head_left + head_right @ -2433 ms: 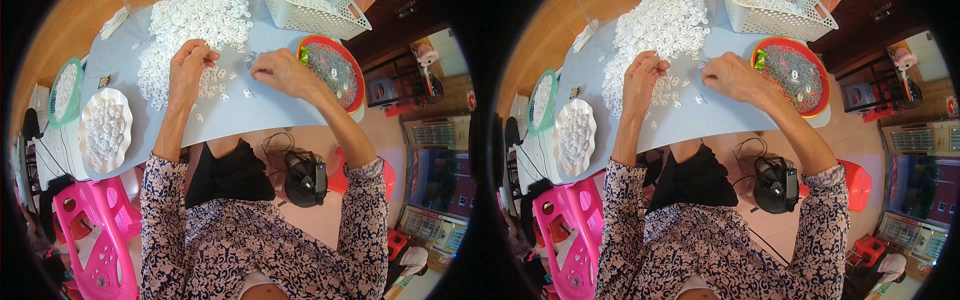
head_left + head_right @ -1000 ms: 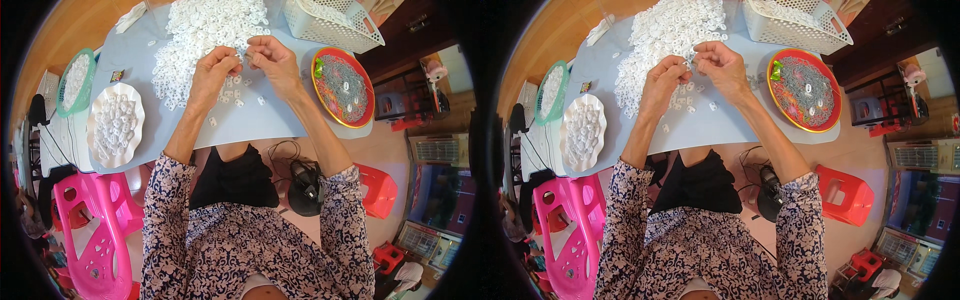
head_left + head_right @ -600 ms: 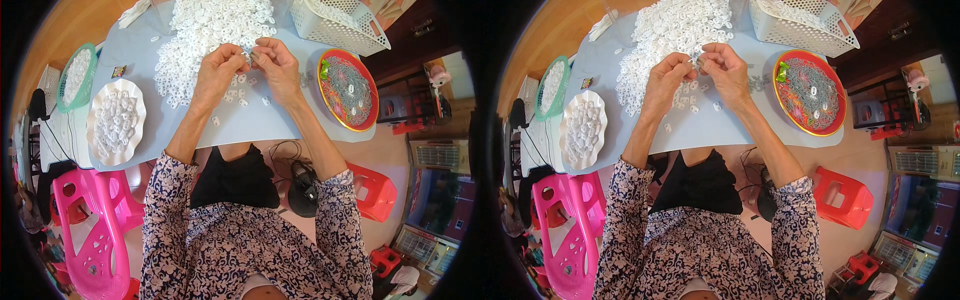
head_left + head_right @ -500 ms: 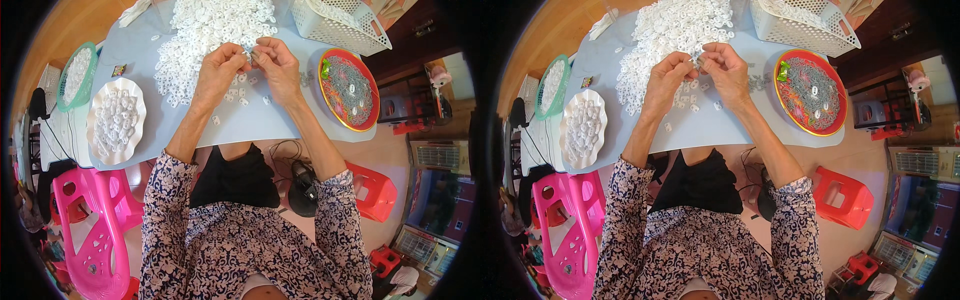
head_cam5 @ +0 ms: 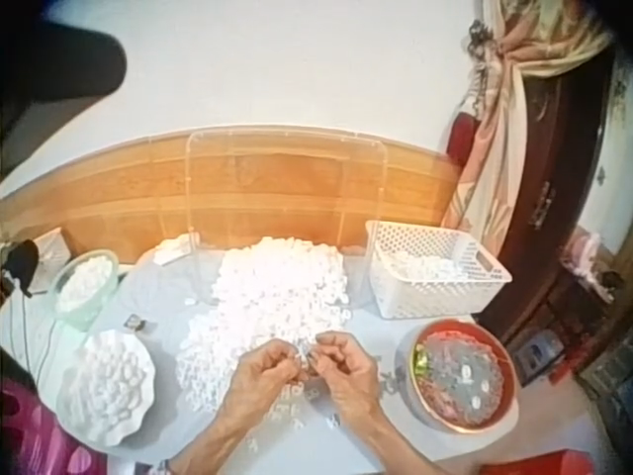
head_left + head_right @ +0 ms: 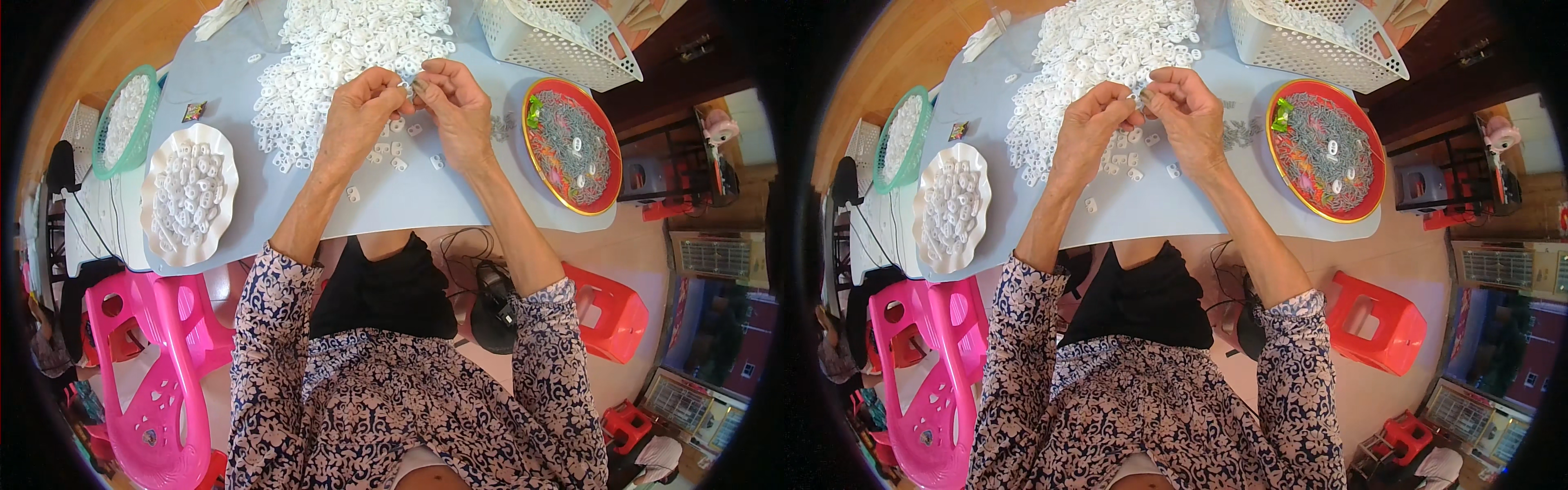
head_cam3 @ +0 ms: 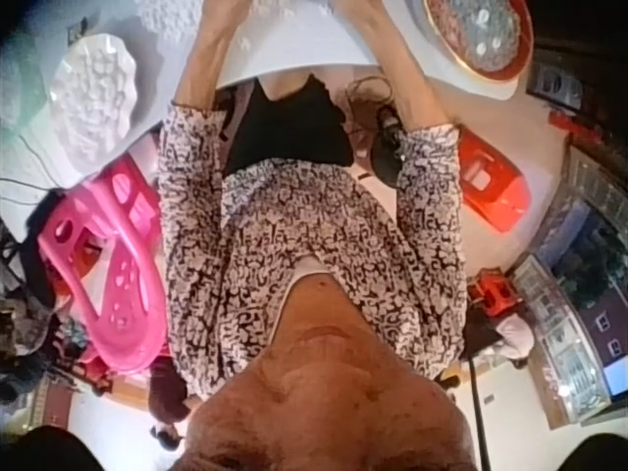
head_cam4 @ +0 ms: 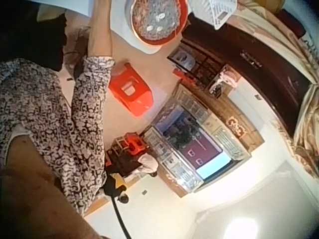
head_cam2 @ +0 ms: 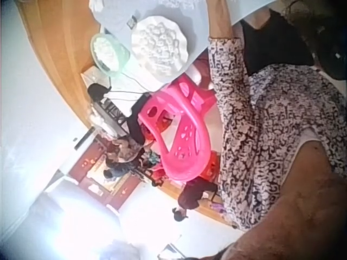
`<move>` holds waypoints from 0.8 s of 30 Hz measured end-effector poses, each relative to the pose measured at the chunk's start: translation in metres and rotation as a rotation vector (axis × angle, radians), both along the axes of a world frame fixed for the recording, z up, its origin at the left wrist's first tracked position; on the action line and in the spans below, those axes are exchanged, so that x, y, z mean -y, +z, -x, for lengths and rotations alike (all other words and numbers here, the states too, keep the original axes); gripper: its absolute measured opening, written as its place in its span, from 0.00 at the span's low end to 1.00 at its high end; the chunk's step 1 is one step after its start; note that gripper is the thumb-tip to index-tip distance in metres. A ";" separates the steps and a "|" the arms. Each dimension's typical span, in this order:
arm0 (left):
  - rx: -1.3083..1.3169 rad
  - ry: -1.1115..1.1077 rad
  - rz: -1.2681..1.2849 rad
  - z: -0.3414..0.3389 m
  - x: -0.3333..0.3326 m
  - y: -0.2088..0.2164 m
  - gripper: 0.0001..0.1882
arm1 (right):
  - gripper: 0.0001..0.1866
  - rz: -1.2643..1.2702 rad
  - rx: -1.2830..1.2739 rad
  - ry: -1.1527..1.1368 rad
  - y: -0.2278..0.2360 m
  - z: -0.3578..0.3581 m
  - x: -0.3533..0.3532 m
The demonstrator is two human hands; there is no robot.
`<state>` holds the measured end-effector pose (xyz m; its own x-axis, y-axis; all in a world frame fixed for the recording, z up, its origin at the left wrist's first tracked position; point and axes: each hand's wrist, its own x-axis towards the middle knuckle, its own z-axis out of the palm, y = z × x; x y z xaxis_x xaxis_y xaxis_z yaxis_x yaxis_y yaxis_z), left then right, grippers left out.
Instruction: The recorder is manually assembling small white plastic components by fitting pieces together.
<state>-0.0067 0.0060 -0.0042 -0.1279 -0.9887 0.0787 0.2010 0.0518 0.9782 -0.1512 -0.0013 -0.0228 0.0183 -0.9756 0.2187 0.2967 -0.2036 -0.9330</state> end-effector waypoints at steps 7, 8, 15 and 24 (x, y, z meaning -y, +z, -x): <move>0.008 -0.006 0.010 0.001 0.000 -0.001 0.05 | 0.11 0.009 0.025 -0.004 0.001 0.001 -0.001; 0.007 -0.001 0.010 0.000 0.000 -0.002 0.05 | 0.11 0.011 0.008 -0.002 0.001 0.000 -0.001; 0.046 -0.039 0.025 -0.001 0.002 -0.006 0.05 | 0.12 0.097 -0.060 0.001 0.001 0.001 -0.002; 0.149 -0.099 0.061 -0.003 -0.001 -0.001 0.06 | 0.05 0.053 -0.169 -0.008 0.003 0.005 -0.003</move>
